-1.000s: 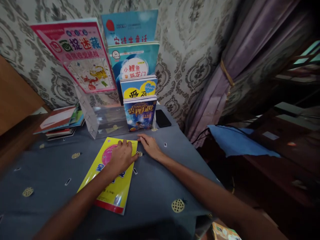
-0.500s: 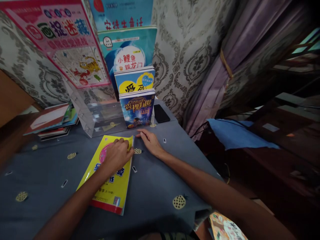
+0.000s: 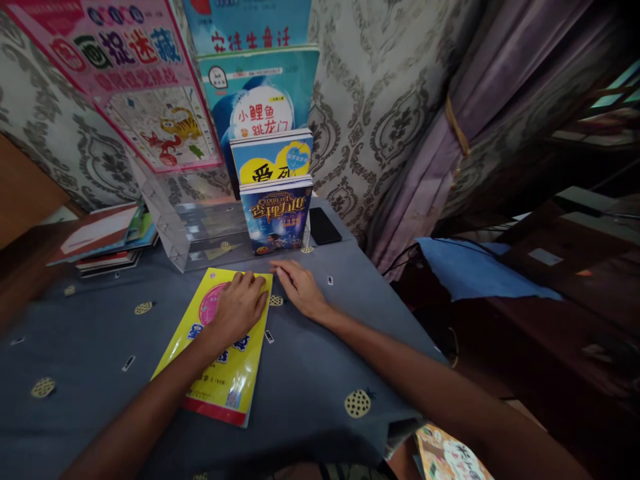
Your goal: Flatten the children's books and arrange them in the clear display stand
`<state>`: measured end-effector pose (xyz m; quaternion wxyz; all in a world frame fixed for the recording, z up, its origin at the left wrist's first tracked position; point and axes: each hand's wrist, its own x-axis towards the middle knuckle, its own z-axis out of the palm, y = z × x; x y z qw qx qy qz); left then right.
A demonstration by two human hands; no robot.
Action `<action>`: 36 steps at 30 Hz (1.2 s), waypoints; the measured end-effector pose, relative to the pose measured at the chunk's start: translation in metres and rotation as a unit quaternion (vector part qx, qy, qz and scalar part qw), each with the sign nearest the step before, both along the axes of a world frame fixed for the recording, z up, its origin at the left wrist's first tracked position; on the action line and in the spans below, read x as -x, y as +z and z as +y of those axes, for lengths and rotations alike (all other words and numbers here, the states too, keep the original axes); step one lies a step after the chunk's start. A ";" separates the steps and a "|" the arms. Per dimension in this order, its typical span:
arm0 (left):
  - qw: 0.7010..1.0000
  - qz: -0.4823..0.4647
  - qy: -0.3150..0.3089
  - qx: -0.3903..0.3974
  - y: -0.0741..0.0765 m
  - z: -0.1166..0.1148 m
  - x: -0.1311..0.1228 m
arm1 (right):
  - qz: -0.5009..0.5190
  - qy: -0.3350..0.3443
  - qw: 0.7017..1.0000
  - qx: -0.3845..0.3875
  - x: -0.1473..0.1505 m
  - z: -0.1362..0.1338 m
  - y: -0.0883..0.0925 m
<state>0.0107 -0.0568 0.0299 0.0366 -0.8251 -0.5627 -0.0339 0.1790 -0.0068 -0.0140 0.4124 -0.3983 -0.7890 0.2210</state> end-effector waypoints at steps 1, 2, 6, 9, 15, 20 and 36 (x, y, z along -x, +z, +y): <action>1.000 -0.011 -0.010 -0.003 -0.003 0.001 0.001 | -0.027 0.003 1.000 -0.006 0.001 -0.001 0.001; 0.999 -0.024 -0.019 -0.007 -0.007 0.002 0.002 | -0.056 0.005 0.998 -0.010 0.001 -0.002 0.001; 0.996 -0.062 -0.049 -0.031 -0.020 0.006 0.006 | -0.161 0.007 0.987 -0.018 0.001 -0.004 0.002; 0.996 -0.068 -0.051 -0.031 -0.022 0.008 0.007 | -0.192 0.012 0.981 -0.029 0.000 -0.003 0.002; 0.996 -0.077 -0.052 0.000 -0.016 0.009 0.008 | -0.185 0.012 0.982 -0.027 -0.001 -0.003 0.000; 0.995 -0.085 -0.054 0.019 -0.017 0.013 0.018 | -0.190 0.013 0.981 -0.033 -0.001 -0.005 0.001; 0.969 -0.210 -0.121 0.046 0.006 0.012 0.022 | -0.220 0.012 0.975 -0.033 -0.001 -0.005 0.005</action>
